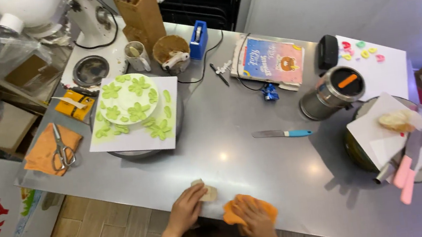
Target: Cleaning the work surface and organizing supplies at a cake decorating station.
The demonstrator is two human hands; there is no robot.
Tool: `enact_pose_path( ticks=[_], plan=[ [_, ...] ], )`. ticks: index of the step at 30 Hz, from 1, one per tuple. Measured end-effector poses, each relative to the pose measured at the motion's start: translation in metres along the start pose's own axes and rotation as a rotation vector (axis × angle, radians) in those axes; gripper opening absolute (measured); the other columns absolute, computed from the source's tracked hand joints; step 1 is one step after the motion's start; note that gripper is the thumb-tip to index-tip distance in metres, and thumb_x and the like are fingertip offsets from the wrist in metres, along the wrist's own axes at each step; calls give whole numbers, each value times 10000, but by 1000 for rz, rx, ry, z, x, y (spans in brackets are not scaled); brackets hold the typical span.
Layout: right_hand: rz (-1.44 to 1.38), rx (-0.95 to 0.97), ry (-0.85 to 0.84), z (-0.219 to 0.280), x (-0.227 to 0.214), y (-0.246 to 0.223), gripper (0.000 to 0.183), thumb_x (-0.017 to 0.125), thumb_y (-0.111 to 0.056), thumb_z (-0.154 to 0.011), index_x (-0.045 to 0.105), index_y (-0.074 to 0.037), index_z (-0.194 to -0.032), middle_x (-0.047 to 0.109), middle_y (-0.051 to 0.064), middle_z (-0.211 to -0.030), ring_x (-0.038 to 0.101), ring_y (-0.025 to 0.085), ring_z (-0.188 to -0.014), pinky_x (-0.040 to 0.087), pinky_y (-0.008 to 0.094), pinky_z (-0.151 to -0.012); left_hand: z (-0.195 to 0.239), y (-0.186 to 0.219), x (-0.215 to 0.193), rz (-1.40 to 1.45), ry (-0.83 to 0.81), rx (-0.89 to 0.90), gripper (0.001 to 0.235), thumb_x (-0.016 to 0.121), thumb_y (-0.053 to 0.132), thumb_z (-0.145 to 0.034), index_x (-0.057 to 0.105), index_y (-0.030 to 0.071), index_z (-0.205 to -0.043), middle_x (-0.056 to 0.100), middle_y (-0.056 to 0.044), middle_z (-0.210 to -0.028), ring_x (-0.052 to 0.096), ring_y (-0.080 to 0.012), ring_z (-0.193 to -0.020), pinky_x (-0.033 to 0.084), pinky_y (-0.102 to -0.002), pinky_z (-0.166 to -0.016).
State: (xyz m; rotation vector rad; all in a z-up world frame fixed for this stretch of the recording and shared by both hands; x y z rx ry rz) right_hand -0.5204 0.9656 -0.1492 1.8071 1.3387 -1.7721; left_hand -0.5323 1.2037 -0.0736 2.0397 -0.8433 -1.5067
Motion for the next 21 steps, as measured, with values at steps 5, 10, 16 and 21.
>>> enact_pose_path(
  ticks=[5, 10, 16, 21],
  plan=[
    [380, 348, 209, 119, -104, 94, 439, 638, -217, -857, 605, -174, -1293, 567, 57, -1389, 494, 341, -1364, 389, 557, -1108, -70, -48, 8, -268, 26, 16, 459, 642, 28, -848, 627, 101, -1301, 584, -144, -1426, 554, -346, -1318, 443, -459, -1114],
    [190, 1108, 264, 190, -75, 203, 468, 535, -338, -991, 630, -181, -1422, 567, 153, -1217, 557, 330, -1146, 434, 485, -1022, -88, -83, 4, -484, 1, -94, 587, 647, 112, -852, 535, 72, -1427, 383, -199, -1587, 357, -375, -1469, 250, -558, -1210],
    [435, 305, 230, -27, 6, 16, 554, 636, -237, -839, 541, -221, -1384, 468, 119, -1520, 377, 411, -1443, 306, 635, -1139, -34, -47, 14, -306, -104, -202, 562, 674, 240, -906, 526, 109, -1432, 278, -186, -1635, 218, -358, -1539, 175, -569, -1221],
    [34, 43, 26, -130, 34, 1, 657, 671, -387, -898, 480, -231, -1506, 408, 77, -1603, 305, 327, -1505, 171, 620, -1184, 13, -58, 14, -233, -45, -307, 519, 694, 222, -885, 585, 140, -1386, 302, -162, -1624, 236, -365, -1514, 221, -564, -1191]
  ],
)
Point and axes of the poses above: each hand's wrist, its own z-axis away from the middle knuckle, its own x-axis out of the palm, y = z × x, the point moved 9 cm from there along -z, towards the middle knuckle
